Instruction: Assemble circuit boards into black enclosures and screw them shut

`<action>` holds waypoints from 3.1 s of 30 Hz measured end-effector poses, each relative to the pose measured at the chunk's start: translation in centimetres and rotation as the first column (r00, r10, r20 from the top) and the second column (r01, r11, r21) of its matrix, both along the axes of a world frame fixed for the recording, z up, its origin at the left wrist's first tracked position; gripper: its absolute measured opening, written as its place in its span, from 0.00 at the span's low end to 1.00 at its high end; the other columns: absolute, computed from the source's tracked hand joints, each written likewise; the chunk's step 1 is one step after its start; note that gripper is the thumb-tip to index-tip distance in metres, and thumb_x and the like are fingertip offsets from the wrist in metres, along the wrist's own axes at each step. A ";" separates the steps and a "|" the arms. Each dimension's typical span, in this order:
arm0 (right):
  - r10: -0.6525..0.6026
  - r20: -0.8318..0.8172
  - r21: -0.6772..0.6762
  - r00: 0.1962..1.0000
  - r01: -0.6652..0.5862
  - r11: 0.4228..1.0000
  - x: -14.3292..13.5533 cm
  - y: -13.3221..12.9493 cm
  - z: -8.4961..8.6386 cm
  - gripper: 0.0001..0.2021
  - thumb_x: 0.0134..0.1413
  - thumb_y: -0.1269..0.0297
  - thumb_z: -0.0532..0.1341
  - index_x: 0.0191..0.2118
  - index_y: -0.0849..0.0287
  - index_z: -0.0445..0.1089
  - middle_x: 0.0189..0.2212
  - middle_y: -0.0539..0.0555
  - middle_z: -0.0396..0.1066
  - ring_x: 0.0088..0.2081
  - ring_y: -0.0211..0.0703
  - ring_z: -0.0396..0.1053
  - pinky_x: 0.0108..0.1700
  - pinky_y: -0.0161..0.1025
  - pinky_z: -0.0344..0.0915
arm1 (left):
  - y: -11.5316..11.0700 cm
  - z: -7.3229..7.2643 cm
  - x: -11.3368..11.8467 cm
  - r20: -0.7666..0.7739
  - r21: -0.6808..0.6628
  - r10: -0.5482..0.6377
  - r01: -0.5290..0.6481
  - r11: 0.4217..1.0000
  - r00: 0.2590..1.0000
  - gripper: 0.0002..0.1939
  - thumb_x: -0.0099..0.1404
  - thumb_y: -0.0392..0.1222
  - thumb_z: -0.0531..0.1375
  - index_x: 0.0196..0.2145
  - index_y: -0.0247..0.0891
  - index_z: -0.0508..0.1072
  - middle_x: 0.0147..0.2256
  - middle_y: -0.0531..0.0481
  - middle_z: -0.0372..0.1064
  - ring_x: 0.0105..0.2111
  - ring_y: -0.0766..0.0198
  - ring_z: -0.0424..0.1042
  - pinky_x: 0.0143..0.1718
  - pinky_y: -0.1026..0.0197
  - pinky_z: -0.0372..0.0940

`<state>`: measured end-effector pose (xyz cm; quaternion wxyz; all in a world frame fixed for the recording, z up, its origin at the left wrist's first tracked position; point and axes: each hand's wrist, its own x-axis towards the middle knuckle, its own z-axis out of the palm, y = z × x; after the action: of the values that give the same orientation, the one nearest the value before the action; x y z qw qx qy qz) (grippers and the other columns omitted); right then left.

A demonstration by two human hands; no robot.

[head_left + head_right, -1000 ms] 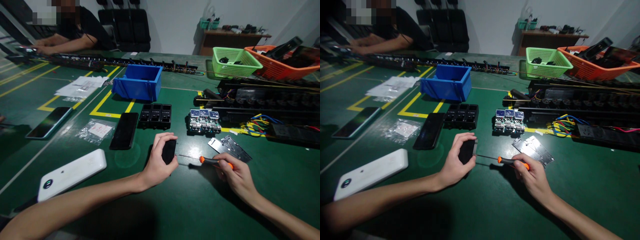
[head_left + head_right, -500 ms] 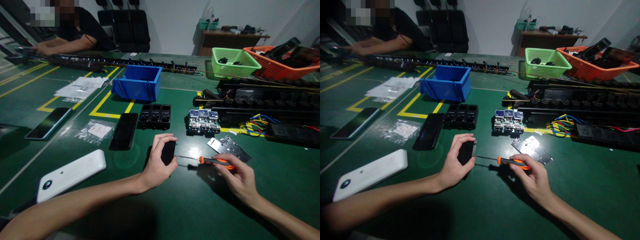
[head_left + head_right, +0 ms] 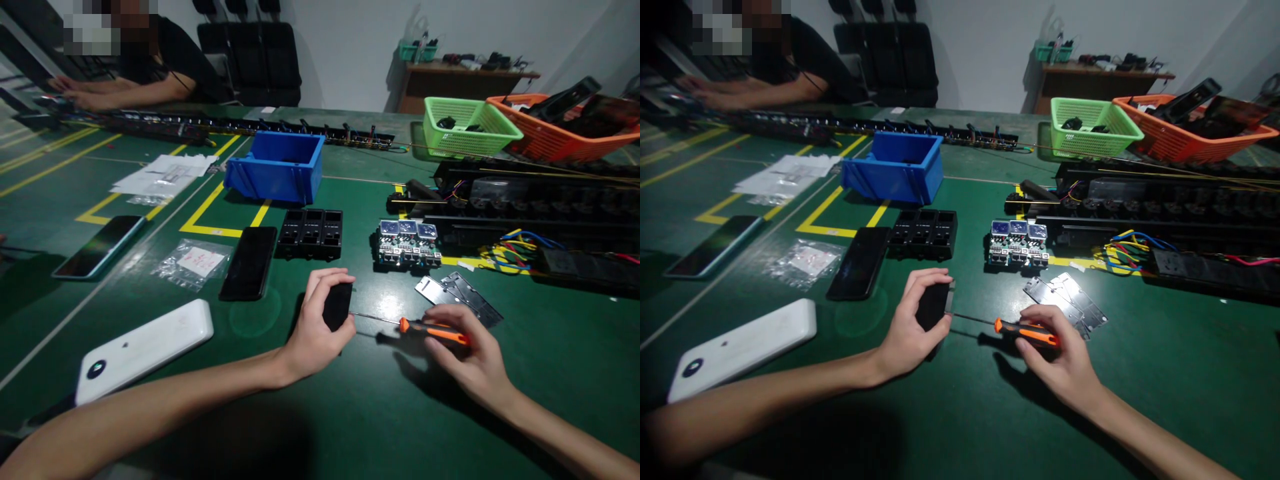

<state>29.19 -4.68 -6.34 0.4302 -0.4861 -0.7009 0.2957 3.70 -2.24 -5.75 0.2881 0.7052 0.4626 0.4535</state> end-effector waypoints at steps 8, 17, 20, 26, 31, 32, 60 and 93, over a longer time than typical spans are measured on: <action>-0.025 0.124 0.069 0.992 0.017 0.997 0.2 -0.1 0.4 0.05 0.55 0.66 0.65 0.38 0.56 0.73 0.32 0.53 0.77 0.32 0.44 0.75 0.32 0.36 0.70 | -0.1 -0.1 0.0 -0.007 0.011 0.004 -0.004 1.000 1.000 0.25 0.55 0.28 0.59 0.50 0.43 0.64 0.52 0.44 0.60 0.56 0.52 0.61 0.58 0.42 0.58; -0.002 0.077 -0.076 0.997 0.008 0.997 0.1 -0.1 0.6 0.09 0.58 0.60 0.61 0.33 0.59 0.75 0.15 0.47 0.69 0.15 0.37 0.65 0.18 0.32 0.61 | -0.2 -0.1 0.0 -0.019 0.034 -0.009 0.010 0.999 1.000 0.26 0.55 0.29 0.60 0.50 0.44 0.64 0.52 0.43 0.59 0.55 0.51 0.61 0.57 0.42 0.59; 0.017 0.056 -0.158 0.998 -0.008 0.987 0.2 0.0 0.4 0.11 0.60 0.59 0.59 0.32 0.59 0.74 0.13 0.46 0.65 0.14 0.36 0.62 0.17 0.32 0.58 | -0.2 -0.1 0.0 -0.018 0.027 -0.015 0.015 1.000 1.000 0.26 0.55 0.29 0.60 0.50 0.44 0.64 0.52 0.43 0.59 0.55 0.51 0.61 0.57 0.42 0.59; 0.014 0.061 -0.029 0.998 -0.012 1.000 0.1 -0.1 0.4 0.07 0.55 0.63 0.64 0.40 0.57 0.71 0.29 0.52 0.74 0.26 0.39 0.73 0.27 0.32 0.69 | -0.2 -0.1 0.0 -0.013 0.025 -0.012 0.013 1.000 1.000 0.25 0.55 0.29 0.59 0.51 0.43 0.64 0.52 0.43 0.60 0.56 0.52 0.61 0.58 0.43 0.58; 0.013 0.079 0.095 0.997 -0.021 0.995 0.0 -0.1 0.3 0.06 0.53 0.67 0.66 0.38 0.55 0.71 0.32 0.53 0.75 0.34 0.43 0.75 0.35 0.35 0.72 | -0.1 0.0 -0.1 -0.012 0.028 -0.016 0.017 0.999 1.000 0.26 0.56 0.30 0.59 0.52 0.42 0.63 0.52 0.44 0.60 0.56 0.53 0.61 0.59 0.45 0.57; 0.012 0.091 0.090 0.996 -0.020 0.996 0.1 -0.1 0.3 0.06 0.53 0.66 0.66 0.37 0.55 0.71 0.32 0.53 0.75 0.34 0.43 0.75 0.35 0.35 0.72 | -0.1 0.0 -0.1 -0.011 0.033 -0.017 0.017 0.999 1.000 0.27 0.56 0.30 0.60 0.53 0.42 0.62 0.52 0.44 0.60 0.56 0.54 0.61 0.59 0.45 0.57; -0.125 0.033 -0.083 0.992 0.127 0.988 -0.2 0.2 -0.2 0.07 0.59 0.62 0.61 0.43 0.55 0.70 0.38 0.54 0.72 0.38 0.44 0.72 0.39 0.39 0.69 | -0.1 -0.6 -0.3 0.184 0.037 -0.172 0.168 0.985 0.968 0.30 0.54 0.29 0.61 0.54 0.38 0.59 0.58 0.39 0.56 0.60 0.50 0.59 0.62 0.42 0.54; 0.183 0.331 -0.027 0.926 -0.185 0.982 -0.6 0.6 -0.6 0.09 0.60 0.70 0.58 0.46 0.56 0.68 0.41 0.57 0.69 0.44 0.50 0.66 0.45 0.49 0.66 | -0.5 -1.8 -0.3 0.163 0.482 -0.388 0.270 0.834 0.907 0.21 0.53 0.32 0.61 0.45 0.37 0.62 0.42 0.42 0.65 0.45 0.51 0.68 0.43 0.44 0.68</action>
<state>28.56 -4.04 -6.97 0.2776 -0.4600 -0.8064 0.2469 3.37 -2.73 -7.59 0.2489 0.7577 0.1752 0.5773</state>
